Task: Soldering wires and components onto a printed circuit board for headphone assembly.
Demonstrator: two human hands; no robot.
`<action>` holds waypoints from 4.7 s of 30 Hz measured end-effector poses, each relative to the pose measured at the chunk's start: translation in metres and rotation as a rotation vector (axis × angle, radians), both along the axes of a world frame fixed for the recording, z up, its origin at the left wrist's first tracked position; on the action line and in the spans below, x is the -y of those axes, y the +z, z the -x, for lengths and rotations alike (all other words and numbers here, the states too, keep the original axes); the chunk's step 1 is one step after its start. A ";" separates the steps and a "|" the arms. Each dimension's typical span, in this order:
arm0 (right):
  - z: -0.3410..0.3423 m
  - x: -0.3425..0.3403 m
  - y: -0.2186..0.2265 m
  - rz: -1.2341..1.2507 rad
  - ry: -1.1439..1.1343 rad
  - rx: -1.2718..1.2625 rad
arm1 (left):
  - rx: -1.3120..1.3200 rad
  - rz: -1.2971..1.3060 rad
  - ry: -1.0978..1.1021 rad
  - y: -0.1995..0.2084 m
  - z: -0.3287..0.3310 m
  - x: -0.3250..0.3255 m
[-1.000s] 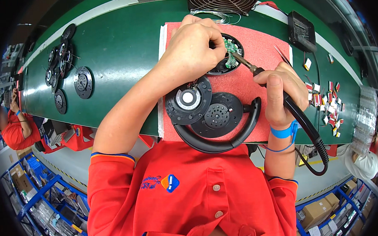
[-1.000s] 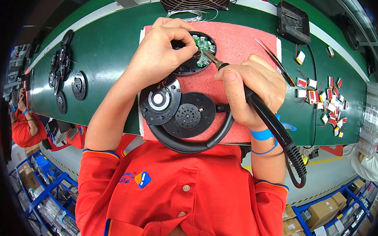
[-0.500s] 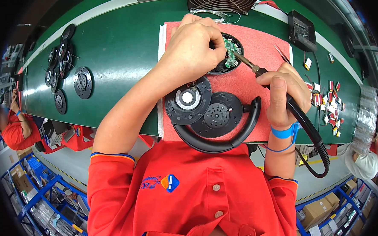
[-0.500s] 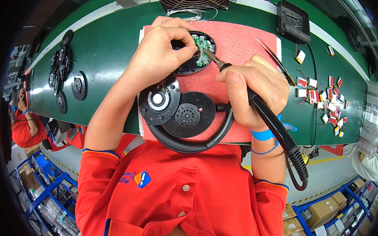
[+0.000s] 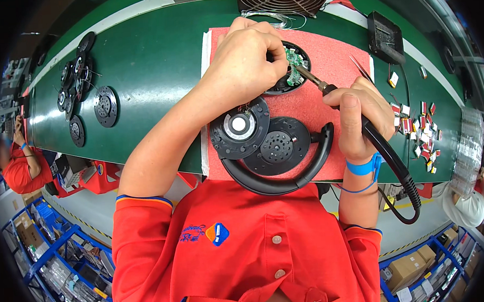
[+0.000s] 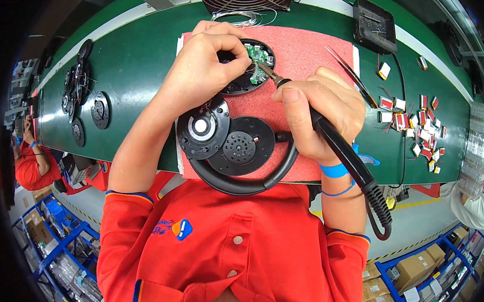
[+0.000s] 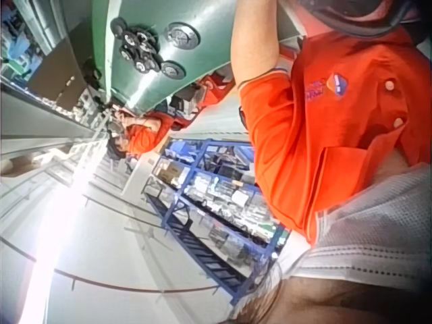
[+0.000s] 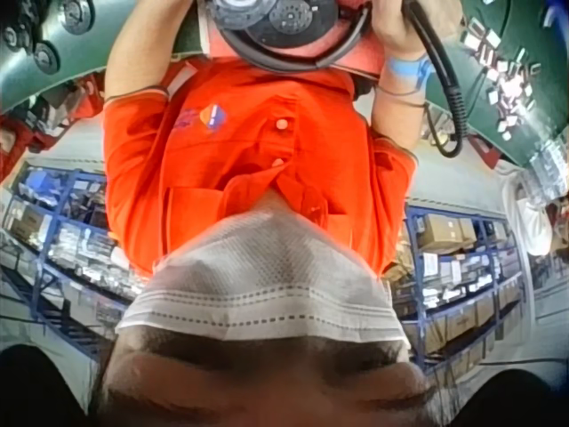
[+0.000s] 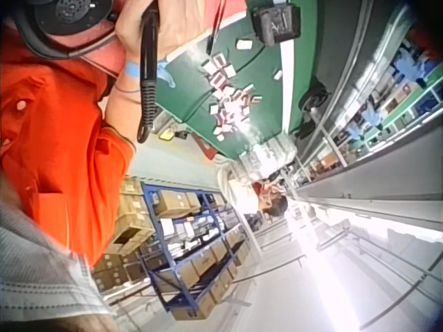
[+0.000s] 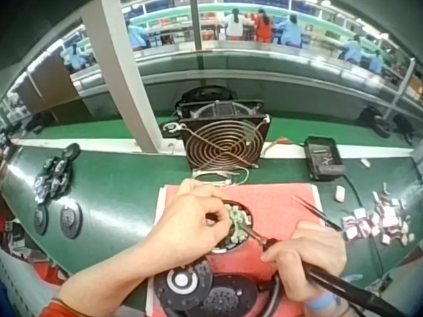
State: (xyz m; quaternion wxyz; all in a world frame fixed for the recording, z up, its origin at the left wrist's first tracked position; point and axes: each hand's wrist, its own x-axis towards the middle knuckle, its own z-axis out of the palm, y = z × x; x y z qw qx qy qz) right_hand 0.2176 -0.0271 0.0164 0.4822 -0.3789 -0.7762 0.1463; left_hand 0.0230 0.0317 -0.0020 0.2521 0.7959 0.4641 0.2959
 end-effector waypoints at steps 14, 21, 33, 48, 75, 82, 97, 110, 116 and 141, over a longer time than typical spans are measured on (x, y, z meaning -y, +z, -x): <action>0.000 0.002 -0.001 -0.014 -0.003 -0.030 | 0.024 -0.061 0.019 -0.006 -0.001 -0.001; 0.000 0.001 0.001 0.004 -0.002 -0.010 | 0.037 -0.064 0.022 -0.006 -0.001 -0.001; -0.001 0.003 0.000 -0.028 -0.016 -0.061 | 0.051 -0.093 0.015 -0.006 -0.001 0.000; -0.005 0.006 0.002 -0.027 -0.042 -0.067 | 0.010 -0.155 -0.089 0.001 0.002 0.001; -0.001 -0.001 -0.003 -0.051 0.006 -0.050 | -0.345 -0.578 -0.184 0.012 -0.002 0.004; 0.002 0.002 0.000 -0.009 0.002 -0.024 | -0.371 -0.589 -0.169 0.012 -0.003 0.004; -0.026 0.006 -0.001 -0.184 -0.118 -0.150 | -0.324 -0.603 -0.183 0.014 -0.005 0.005; -0.111 -0.015 -0.032 0.060 -0.813 0.481 | -0.299 -0.590 -0.198 0.015 -0.003 0.005; -0.111 -0.023 -0.032 0.005 -0.747 0.590 | -0.198 -0.536 -0.181 0.011 0.003 0.005; 0.025 -0.007 -0.003 -0.100 0.005 -0.339 | 0.768 0.749 -0.358 0.028 0.004 0.021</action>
